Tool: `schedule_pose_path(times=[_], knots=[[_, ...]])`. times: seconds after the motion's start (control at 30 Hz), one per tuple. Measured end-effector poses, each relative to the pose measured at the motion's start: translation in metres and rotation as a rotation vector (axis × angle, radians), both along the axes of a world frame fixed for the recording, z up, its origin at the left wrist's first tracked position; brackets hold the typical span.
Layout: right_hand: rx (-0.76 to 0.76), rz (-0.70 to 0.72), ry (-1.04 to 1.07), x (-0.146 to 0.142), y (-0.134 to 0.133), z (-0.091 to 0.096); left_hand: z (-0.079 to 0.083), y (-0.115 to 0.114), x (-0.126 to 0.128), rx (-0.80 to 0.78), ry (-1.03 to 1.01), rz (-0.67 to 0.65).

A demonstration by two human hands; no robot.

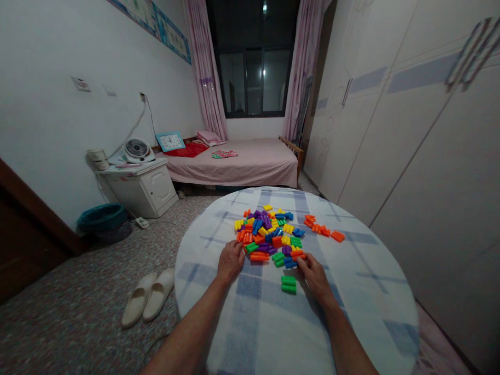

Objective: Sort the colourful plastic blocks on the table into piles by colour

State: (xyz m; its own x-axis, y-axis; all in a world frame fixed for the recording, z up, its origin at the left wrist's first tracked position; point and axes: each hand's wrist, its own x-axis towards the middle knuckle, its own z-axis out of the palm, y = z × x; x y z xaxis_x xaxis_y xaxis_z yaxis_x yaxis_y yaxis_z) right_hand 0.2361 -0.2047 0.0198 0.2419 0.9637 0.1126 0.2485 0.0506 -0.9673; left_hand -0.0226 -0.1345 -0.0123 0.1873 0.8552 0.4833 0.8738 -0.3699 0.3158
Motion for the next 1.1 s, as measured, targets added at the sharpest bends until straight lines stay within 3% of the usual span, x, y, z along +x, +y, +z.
schedule_pose_path(times=[0.13,0.3,0.4,0.53,0.7,0.8,0.9,1.03,1.1], knots=[[-0.037,-0.036,0.112,-0.004,0.001,-0.004,-0.001,0.0,-0.001,0.007,-0.013,-0.029],[0.058,-0.006,0.109,-0.001,0.005,-0.013,0.009,-0.008,0.005,0.098,-0.045,-0.092],[0.077,0.003,0.091,0.001,0.008,-0.015,0.02,-0.023,0.028,0.141,-0.019,-0.22],[0.045,0.098,0.191,-0.003,0.007,-0.012,0.027,-0.043,0.078,0.128,0.034,-0.427],[0.054,0.094,0.181,-0.006,0.004,-0.008,0.017,-0.047,0.114,0.015,0.034,-0.315],[0.072,0.011,0.166,0.0,0.004,-0.007,0.013,-0.045,0.108,0.021,0.007,-0.302],[0.069,-0.094,0.106,0.009,0.003,-0.005,0.012,-0.044,0.087,0.048,-0.019,-0.301],[0.047,0.014,-0.139,0.018,0.001,-0.005,0.009,-0.044,0.049,0.088,-0.04,-0.252],[0.018,0.025,-0.137,0.022,0.003,-0.008,0.007,-0.045,0.033,0.105,-0.052,-0.212]])
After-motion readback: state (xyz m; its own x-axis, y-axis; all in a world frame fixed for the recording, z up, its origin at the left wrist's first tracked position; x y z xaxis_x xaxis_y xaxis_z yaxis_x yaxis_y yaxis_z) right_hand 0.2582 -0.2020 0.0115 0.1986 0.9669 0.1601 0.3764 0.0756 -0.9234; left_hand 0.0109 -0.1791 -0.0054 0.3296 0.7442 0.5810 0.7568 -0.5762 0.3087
